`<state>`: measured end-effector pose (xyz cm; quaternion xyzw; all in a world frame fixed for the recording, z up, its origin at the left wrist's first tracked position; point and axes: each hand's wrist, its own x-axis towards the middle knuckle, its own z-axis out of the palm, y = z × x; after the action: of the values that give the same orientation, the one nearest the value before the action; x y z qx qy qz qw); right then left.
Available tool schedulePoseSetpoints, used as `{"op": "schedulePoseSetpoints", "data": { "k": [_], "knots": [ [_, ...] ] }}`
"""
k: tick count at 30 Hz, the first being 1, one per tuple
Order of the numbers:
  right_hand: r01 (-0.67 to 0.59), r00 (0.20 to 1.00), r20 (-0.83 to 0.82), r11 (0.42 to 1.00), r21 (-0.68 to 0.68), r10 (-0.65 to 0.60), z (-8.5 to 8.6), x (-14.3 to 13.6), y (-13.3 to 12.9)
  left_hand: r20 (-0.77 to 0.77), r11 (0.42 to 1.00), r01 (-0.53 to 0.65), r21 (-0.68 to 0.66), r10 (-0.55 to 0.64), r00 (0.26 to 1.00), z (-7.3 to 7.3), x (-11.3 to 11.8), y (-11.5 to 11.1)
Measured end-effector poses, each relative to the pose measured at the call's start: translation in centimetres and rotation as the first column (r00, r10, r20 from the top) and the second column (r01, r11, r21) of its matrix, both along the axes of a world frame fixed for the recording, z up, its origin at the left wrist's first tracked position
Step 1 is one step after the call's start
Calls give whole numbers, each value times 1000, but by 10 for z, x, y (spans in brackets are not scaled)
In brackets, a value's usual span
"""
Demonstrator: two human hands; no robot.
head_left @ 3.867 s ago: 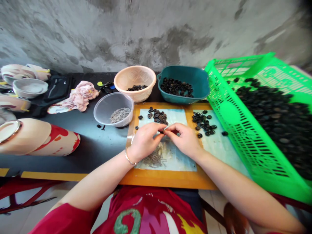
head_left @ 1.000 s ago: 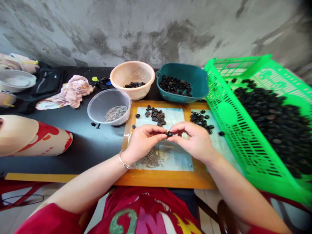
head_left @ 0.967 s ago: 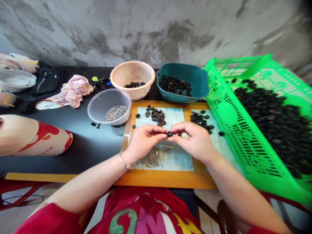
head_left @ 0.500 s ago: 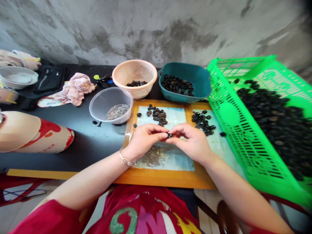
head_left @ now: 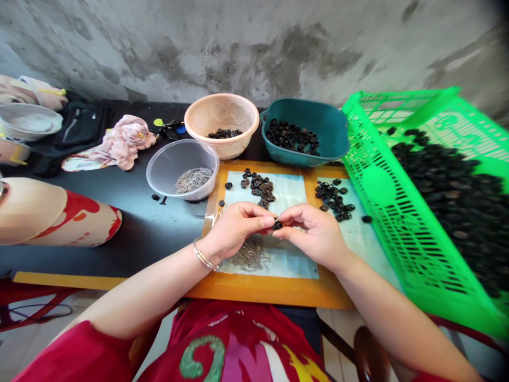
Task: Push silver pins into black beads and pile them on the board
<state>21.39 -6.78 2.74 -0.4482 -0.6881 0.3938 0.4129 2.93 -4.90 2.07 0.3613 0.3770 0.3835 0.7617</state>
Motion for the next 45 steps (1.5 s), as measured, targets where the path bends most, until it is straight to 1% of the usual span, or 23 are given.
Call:
{"op": "schedulePoseSetpoints", "data": {
  "k": [3, 5, 9, 16, 20, 25, 27, 30, 32, 34, 39, 45],
  "knots": [
    [4, 996, 83, 995, 102, -12, 0, 1, 0, 26, 999, 26, -33, -25, 999, -1, 0, -1],
    [0, 992, 121, 989, 146, -17, 1, 2, 0, 49, 998, 43, -50, -40, 998, -2, 0, -1],
    [-17, 992, 128, 981, 194, -8, 0, 3, 0, 92, 995, 72, -72, -65, 994, -2, 0, -2],
    [-19, 988, 155, 980, 198, -12, -3, 3, -1, 101, 983, 106, -149, -92, 991, -2, -1, -2],
    [-58, 982, 187, 970, 236, 13, 0, 3, 0, 93, 980, 132, -150, -119, 989, -3, -3, -1],
    [-75, 971, 237, 968, 241, 16, 0, 3, 1, 59, 980, 133, -151, -125, 990, -3, -4, 0],
    [-124, 966, 255, 951, 283, 50, -2, 4, 3, 63, 981, 130, -142, -122, 991, -3, -4, 0],
    [-236, 945, 298, 906, 351, 131, -4, 5, 6, 74, 983, 131, -131, -122, 990, -3, -4, -1],
    [-283, 935, 312, 883, 375, 167, -4, 5, 8, 71, 984, 123, -130, -114, 991, -3, -4, -2],
    [-291, 936, 306, 868, 402, 173, -4, 5, 9, 59, 985, 109, -131, -102, 993, -2, -3, -3],
    [-263, 948, 287, 844, 468, 136, -2, 6, 10, 57, 988, 80, -130, -73, 996, -2, 0, -6],
    [-252, 959, 250, 797, 549, 131, -2, 5, 10, 41, 991, 65, -114, -60, 997, -1, 1, -6]
  ]
}}
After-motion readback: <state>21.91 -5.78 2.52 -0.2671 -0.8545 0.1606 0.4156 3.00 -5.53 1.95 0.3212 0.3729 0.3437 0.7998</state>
